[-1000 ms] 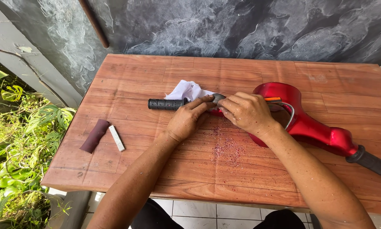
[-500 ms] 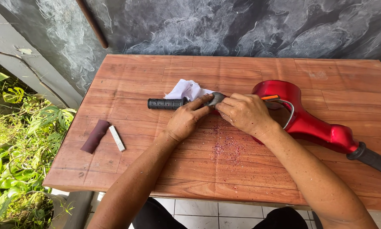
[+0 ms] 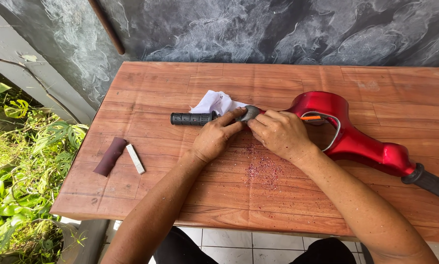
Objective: Sanding and cleaning a motorcycle handlebar cover to prepare the surface.
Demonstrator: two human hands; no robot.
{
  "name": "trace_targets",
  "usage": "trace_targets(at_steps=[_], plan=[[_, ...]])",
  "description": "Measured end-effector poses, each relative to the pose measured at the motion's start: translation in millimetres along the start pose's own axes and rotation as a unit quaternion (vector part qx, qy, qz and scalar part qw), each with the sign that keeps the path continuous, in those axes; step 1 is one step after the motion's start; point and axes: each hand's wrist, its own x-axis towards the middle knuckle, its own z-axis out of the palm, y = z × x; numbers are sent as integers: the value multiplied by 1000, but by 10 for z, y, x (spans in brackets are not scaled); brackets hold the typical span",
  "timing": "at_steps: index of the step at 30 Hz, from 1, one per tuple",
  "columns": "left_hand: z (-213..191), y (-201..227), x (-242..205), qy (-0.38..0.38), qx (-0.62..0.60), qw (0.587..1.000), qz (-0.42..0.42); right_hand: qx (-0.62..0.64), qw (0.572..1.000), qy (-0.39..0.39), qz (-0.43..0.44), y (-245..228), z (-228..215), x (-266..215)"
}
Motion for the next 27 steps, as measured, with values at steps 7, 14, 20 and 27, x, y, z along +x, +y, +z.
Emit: trace_targets(at_steps=[7,14,20,27], plan=[[-99,112,74,25,-20,999,-11,3,999,38,11,23,1,-18],[-75,112,79,61,4,998,3,-52,997,63,-9,-5,126,-52],[-8,29,-9,36,67,996,42,-56,998,2,-8,-43,100,-47],[-37,132,95,62,5,998,-1,29,998,-53,18,176,-315,114]])
